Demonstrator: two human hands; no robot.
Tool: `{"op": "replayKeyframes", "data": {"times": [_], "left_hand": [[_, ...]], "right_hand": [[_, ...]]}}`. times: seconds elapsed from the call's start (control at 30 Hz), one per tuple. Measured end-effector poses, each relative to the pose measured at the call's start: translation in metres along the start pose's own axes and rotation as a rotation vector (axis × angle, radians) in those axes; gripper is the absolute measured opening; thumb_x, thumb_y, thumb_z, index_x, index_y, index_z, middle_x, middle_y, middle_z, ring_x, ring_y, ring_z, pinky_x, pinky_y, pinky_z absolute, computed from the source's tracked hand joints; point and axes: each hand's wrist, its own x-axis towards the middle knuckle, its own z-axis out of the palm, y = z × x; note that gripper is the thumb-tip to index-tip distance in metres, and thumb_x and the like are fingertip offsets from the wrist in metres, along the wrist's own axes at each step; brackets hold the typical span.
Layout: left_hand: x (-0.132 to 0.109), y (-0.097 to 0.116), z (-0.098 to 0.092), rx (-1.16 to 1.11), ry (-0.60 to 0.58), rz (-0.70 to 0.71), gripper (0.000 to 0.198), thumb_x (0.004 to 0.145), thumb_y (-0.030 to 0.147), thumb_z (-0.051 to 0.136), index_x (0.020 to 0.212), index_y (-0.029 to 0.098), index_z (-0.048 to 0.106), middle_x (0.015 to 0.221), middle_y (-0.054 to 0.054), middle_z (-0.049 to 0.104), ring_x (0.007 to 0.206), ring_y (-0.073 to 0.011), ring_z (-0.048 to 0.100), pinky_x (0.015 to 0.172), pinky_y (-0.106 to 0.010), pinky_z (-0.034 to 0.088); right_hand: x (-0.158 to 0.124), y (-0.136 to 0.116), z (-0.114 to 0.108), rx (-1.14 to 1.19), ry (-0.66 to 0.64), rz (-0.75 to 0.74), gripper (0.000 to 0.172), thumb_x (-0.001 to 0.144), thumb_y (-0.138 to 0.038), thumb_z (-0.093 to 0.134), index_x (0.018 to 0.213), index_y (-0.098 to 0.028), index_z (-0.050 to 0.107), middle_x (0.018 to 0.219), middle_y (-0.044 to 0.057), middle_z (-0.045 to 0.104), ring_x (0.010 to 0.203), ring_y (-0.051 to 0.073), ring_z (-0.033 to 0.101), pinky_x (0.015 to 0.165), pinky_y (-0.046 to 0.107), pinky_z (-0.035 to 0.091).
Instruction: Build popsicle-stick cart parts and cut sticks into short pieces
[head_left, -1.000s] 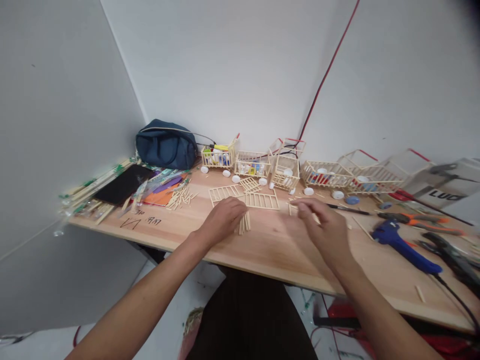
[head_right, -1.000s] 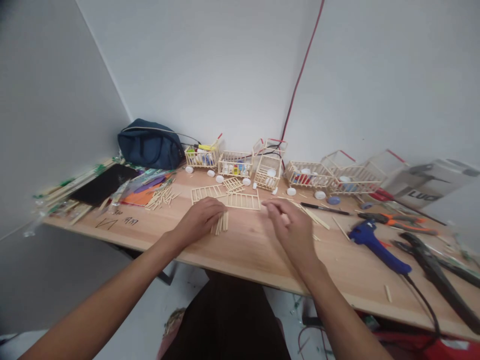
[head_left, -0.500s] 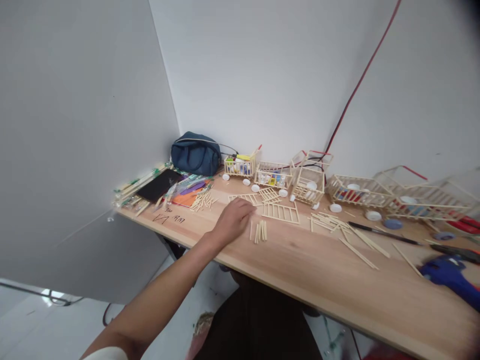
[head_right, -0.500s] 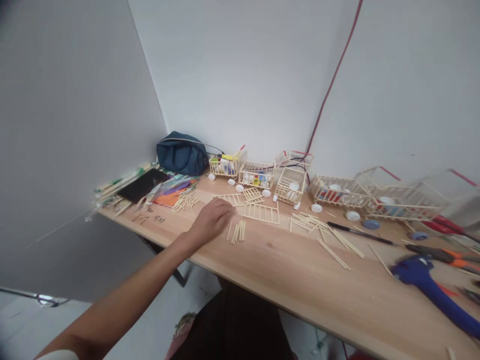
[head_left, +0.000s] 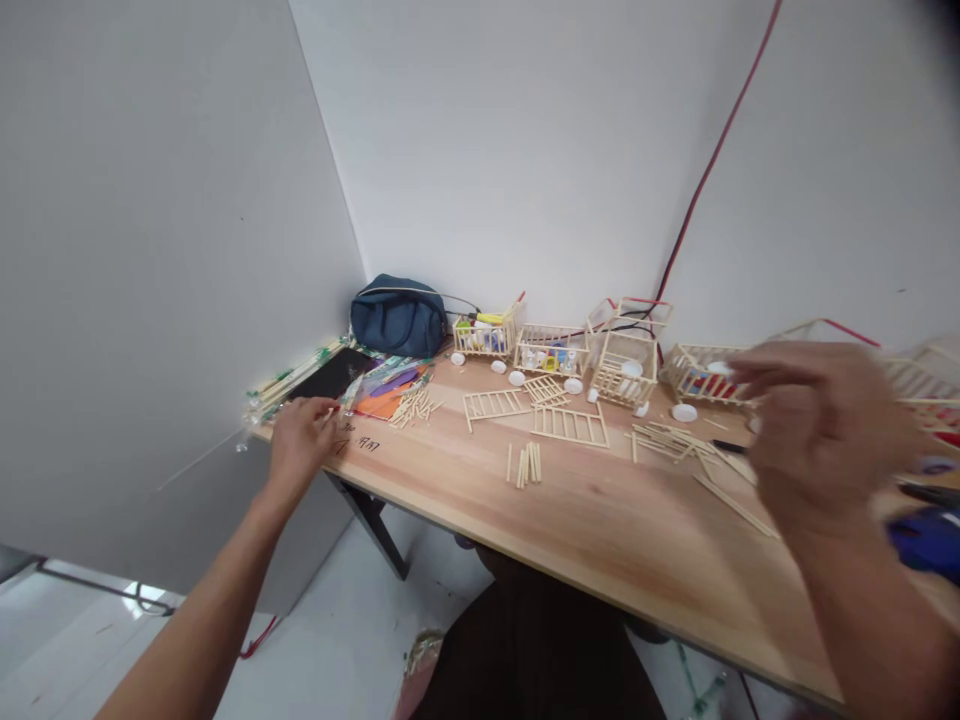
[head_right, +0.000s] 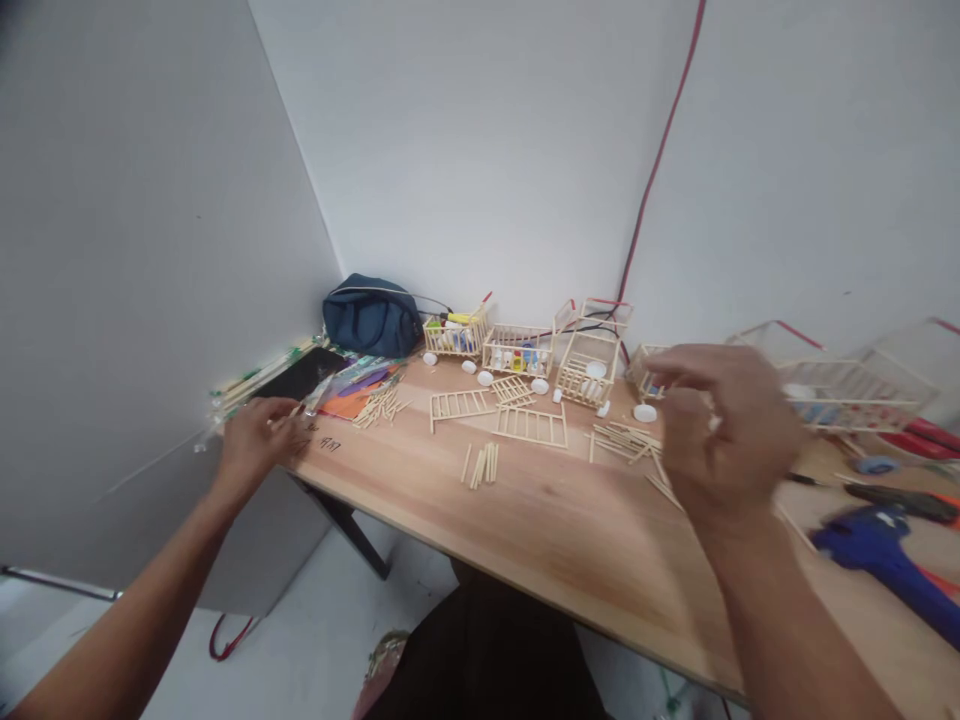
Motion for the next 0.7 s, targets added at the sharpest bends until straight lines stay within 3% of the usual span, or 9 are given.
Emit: {"op": "replayKeyframes", "data": {"times": [0.13, 0.27, 0.43, 0.7], "left_hand": [[0.001, 0.014, 0.007, 0.242, -0.037, 0.048, 0.038, 0.085, 0.034, 0.049, 0.112, 0.012, 0.064, 0.094, -0.014, 0.066, 0.087, -0.0286, 0.057, 0.079, -0.038, 0.042], [0.011, 0.025, 0.014, 0.373, -0.029, 0.108, 0.035, 0.092, 0.029, 0.039, 0.095, 0.012, 0.070, 0.090, -0.015, 0.066, 0.084, -0.0290, 0.055, 0.077, -0.038, 0.039], [0.015, 0.018, 0.018, 0.313, 0.019, 0.103, 0.037, 0.093, 0.027, 0.037, 0.085, 0.014, 0.071, 0.087, -0.012, 0.067, 0.082, -0.0265, 0.053, 0.072, -0.035, 0.038], [0.002, 0.026, 0.014, 0.187, 0.033, 0.028, 0.034, 0.092, 0.030, 0.038, 0.085, 0.015, 0.067, 0.085, -0.011, 0.064, 0.083, -0.0244, 0.056, 0.068, -0.033, 0.039]], "right_hand": [[-0.023, 0.016, 0.030, 0.024, -0.133, 0.012, 0.027, 0.093, -0.029, 0.043, 0.089, -0.017, 0.066, 0.085, 0.010, 0.069, 0.083, 0.020, 0.065, 0.077, 0.033, 0.048], [-0.039, 0.027, 0.037, 0.076, -0.175, 0.189, 0.030, 0.095, -0.030, 0.041, 0.092, -0.016, 0.066, 0.080, 0.008, 0.068, 0.074, 0.017, 0.063, 0.071, 0.028, 0.046], [-0.041, 0.033, 0.030, 0.108, -0.165, 0.303, 0.035, 0.097, -0.036, 0.040, 0.090, -0.014, 0.067, 0.070, 0.004, 0.062, 0.066, 0.015, 0.058, 0.067, 0.027, 0.043], [-0.042, 0.033, 0.032, 0.142, -0.192, 0.329, 0.043, 0.097, -0.043, 0.036, 0.085, -0.015, 0.066, 0.064, 0.002, 0.058, 0.061, 0.015, 0.055, 0.064, 0.028, 0.042]]}}
